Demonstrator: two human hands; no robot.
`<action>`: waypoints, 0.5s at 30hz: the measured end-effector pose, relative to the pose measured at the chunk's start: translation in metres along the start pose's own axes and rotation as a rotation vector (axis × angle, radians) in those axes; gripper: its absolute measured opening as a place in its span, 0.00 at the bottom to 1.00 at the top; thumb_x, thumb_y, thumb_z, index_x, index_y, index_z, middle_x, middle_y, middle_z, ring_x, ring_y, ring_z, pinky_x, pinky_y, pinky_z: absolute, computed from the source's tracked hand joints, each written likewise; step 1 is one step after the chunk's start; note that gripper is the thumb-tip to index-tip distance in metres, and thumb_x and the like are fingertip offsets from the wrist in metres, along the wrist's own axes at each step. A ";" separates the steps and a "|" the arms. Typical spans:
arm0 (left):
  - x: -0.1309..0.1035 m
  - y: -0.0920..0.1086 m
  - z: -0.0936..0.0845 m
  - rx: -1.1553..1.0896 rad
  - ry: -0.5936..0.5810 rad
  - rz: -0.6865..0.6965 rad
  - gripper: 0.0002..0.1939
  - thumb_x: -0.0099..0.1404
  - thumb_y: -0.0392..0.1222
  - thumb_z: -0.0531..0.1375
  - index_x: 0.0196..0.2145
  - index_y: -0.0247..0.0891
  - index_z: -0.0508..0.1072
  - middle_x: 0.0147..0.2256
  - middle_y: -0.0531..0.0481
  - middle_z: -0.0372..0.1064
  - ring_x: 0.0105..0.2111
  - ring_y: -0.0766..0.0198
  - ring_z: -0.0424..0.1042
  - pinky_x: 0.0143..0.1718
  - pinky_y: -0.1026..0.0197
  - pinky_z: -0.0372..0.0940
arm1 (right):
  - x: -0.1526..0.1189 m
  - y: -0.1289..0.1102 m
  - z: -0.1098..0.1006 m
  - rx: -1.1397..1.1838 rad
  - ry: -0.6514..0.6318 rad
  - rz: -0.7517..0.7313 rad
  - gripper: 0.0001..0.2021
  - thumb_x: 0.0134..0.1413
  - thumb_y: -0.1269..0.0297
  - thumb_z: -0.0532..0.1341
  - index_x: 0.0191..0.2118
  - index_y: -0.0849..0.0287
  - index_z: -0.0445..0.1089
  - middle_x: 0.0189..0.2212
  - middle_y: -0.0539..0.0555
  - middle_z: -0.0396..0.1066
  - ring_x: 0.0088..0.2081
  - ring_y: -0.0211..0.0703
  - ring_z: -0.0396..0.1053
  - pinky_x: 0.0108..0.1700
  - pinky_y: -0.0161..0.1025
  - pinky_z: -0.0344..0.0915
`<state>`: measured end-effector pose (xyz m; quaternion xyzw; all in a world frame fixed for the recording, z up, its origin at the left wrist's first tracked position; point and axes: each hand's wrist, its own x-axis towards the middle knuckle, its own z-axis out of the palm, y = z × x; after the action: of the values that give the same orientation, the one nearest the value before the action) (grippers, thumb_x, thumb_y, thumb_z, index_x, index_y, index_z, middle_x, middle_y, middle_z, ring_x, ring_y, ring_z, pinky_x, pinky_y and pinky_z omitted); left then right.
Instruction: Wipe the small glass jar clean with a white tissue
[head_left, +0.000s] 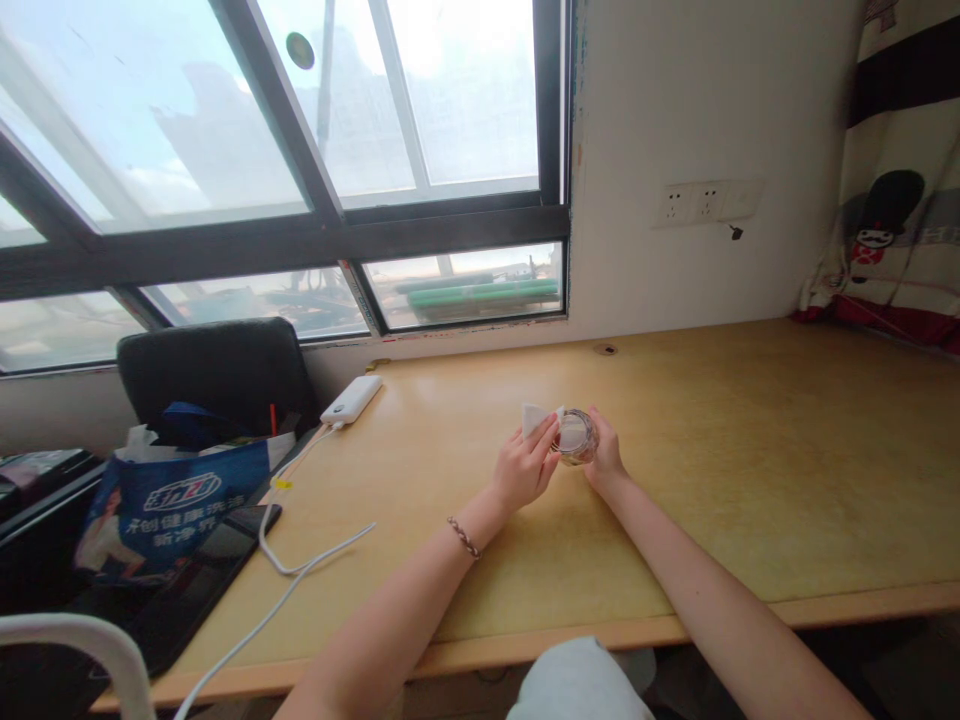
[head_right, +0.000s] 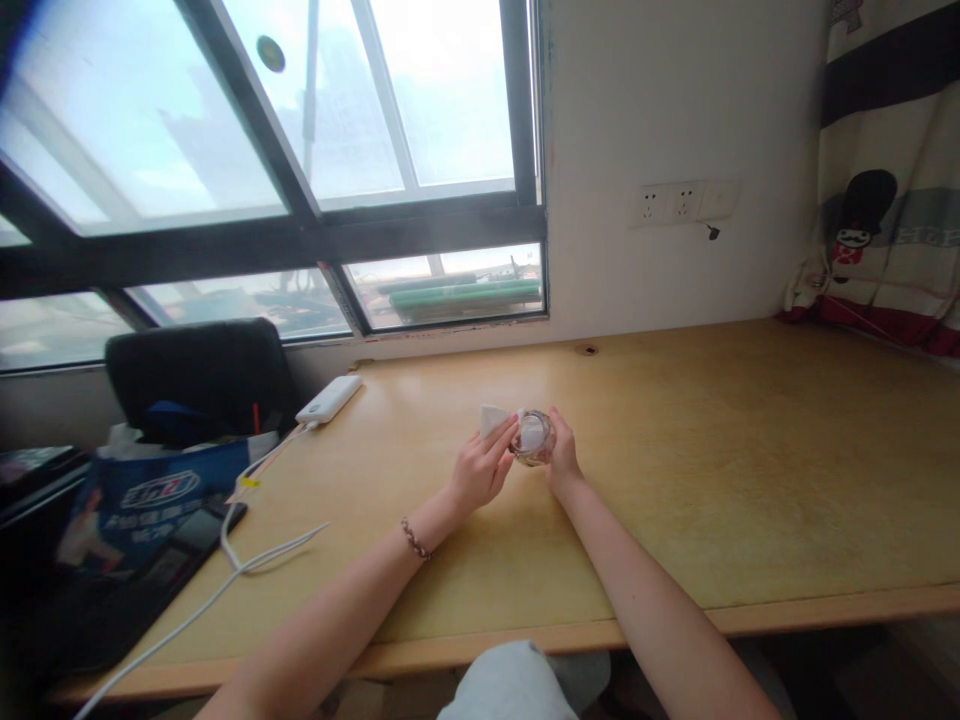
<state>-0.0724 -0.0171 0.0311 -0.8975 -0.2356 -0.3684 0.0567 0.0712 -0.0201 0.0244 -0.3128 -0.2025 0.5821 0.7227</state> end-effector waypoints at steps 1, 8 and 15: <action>0.000 0.000 0.000 0.004 -0.004 -0.007 0.23 0.64 0.42 0.44 0.55 0.33 0.53 0.54 0.38 0.53 0.54 0.57 0.55 0.51 0.51 0.56 | 0.001 -0.001 -0.001 0.005 0.017 -0.016 0.13 0.46 0.56 0.55 0.26 0.61 0.69 0.23 0.51 0.73 0.24 0.41 0.70 0.27 0.36 0.65; -0.002 0.002 0.004 0.019 -0.046 0.017 0.27 0.64 0.42 0.44 0.58 0.30 0.44 0.56 0.36 0.49 0.56 0.55 0.49 0.52 0.50 0.54 | 0.010 -0.006 -0.008 0.085 0.064 -0.102 0.11 0.46 0.57 0.55 0.26 0.59 0.68 0.25 0.50 0.73 0.26 0.41 0.70 0.28 0.37 0.65; -0.002 0.008 0.007 0.059 -0.090 0.081 0.31 0.63 0.45 0.45 0.58 0.26 0.40 0.58 0.32 0.41 0.58 0.52 0.39 0.54 0.48 0.50 | 0.006 -0.012 -0.005 0.166 0.092 -0.060 0.12 0.46 0.58 0.53 0.27 0.60 0.68 0.24 0.51 0.73 0.28 0.42 0.70 0.32 0.39 0.66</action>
<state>-0.0653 -0.0227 0.0252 -0.9200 -0.2121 -0.3178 0.0873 0.0848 -0.0165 0.0287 -0.2721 -0.1295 0.5598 0.7719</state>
